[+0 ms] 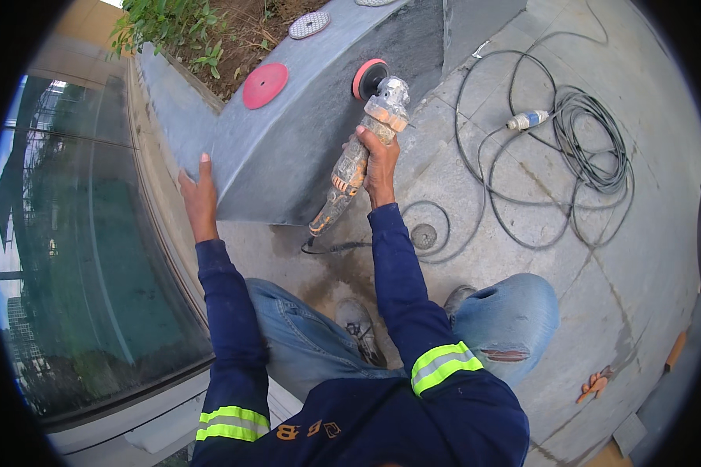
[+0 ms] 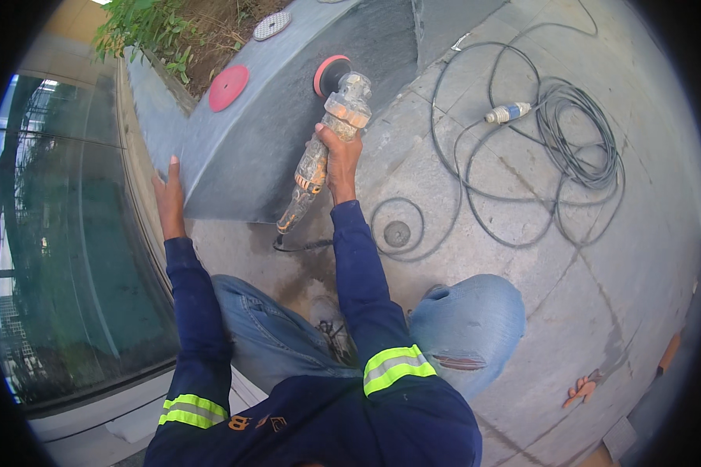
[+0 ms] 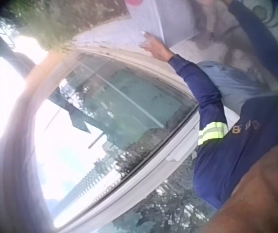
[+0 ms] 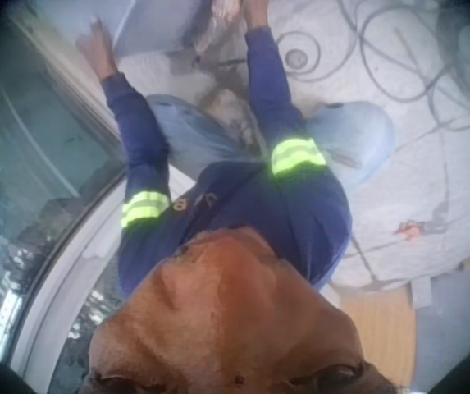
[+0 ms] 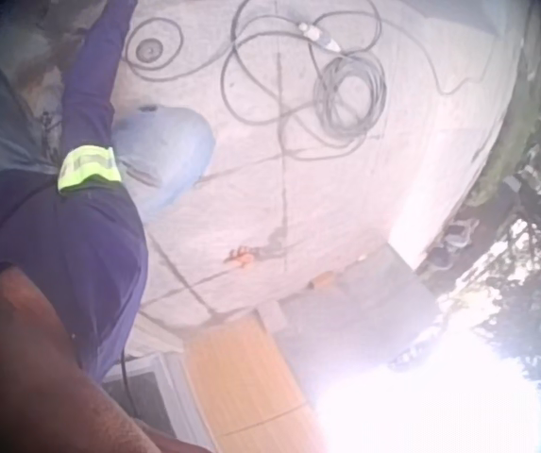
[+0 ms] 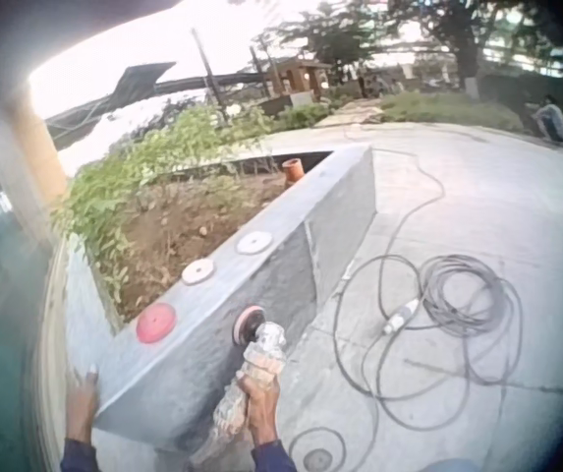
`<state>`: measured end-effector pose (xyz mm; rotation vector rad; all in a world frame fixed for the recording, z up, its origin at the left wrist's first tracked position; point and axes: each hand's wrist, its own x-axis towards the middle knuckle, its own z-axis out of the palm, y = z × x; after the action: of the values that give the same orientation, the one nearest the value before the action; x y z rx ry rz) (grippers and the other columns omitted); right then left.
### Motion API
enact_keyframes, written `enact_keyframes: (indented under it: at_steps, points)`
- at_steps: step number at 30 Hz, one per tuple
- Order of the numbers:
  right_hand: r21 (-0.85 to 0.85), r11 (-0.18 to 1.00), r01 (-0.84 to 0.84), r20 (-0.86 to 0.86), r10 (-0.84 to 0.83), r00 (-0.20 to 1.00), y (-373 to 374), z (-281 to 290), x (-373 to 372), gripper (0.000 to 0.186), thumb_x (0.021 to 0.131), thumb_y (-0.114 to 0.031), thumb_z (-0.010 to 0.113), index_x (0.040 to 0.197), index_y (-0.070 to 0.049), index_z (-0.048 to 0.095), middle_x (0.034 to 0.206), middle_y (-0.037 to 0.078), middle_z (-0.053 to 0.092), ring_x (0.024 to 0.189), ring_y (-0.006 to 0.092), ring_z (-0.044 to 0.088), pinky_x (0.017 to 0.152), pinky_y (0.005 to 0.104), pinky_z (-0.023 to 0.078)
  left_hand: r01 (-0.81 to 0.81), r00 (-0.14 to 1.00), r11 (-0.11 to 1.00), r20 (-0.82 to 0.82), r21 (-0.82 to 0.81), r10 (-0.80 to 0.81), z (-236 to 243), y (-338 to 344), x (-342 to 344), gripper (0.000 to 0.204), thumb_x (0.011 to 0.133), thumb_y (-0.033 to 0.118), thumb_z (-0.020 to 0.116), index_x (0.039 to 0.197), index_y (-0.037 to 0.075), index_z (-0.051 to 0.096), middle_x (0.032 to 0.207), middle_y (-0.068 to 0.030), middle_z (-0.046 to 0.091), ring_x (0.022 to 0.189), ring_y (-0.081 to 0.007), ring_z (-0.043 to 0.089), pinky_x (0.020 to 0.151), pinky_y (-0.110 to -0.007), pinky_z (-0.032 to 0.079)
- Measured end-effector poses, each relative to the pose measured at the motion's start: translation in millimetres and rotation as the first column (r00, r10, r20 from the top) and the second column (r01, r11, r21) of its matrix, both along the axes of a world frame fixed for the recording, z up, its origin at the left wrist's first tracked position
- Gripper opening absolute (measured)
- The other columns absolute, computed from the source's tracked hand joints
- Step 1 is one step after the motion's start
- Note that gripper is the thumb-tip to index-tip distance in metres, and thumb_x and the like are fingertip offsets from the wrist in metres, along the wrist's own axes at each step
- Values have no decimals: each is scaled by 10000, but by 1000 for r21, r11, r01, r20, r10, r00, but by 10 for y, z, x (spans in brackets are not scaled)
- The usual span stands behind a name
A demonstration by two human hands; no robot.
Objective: The person uses an angle grinder with a red disc to grind the edge of a curved concrete planter. The person kneels and moves the grinder along the surface, occasionally pausing to adjust position or change discs.
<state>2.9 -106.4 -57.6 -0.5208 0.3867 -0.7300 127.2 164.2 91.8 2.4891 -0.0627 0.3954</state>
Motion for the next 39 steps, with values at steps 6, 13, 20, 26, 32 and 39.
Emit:
enact_keyframes:
  at_steps: [6,13,20,26,32,39]
  points:
    - [-73,997,-9,13,10,1000,304,48,-12,501,854,-159,814,1246,5,548,934,126,673,719,242,726,651,381,622,-16,998,1000,-58,25,17,22,34,0,1060,961,648,636,1565,-168,332,1617,-374,374,1526,-465,372,1254,-468,301]
    - [2,999,34,13,-34,999,-152,14,91,460,861,-166,794,1211,15,557,937,136,670,720,260,732,640,401,637,6,1000,1000,-2,29,-6,-28,23,75,1055,969,649,623,1568,-168,330,1615,-387,365,1528,-461,372,1255,-463,299]
    - [-68,997,-22,-13,21,1000,238,-10,-60,483,854,-153,808,1232,5,553,941,125,674,722,247,730,644,389,628,-14,999,1000,-36,5,15,7,15,1,1060,976,655,616,1570,-172,323,1611,-385,376,1522,-457,385,1251,-451,303]
    - [-47,999,18,20,-17,1000,-116,101,92,467,860,-168,800,1217,4,553,928,124,669,719,251,732,630,389,625,-3,1000,1000,-8,25,3,34,59,-21,1037,992,638,613,1566,-176,325,1608,-385,380,1522,-453,383,1255,-448,296]
    - [23,1000,17,-4,-17,1000,-94,-11,17,466,866,-175,789,1228,8,559,946,124,661,712,245,727,627,389,626,9,1000,1000,5,12,-9,-31,15,36,1019,1000,634,603,1560,-175,335,1611,-378,379,1521,-449,385,1256,-457,293]
    - [-141,989,49,21,-47,999,81,177,148,494,845,-185,825,1226,-7,566,963,111,677,725,220,724,639,372,617,-27,1000,995,3,96,27,28,72,8,991,1011,618,585,1562,-167,335,1608,-387,375,1514,-466,387,1251,-465,303]
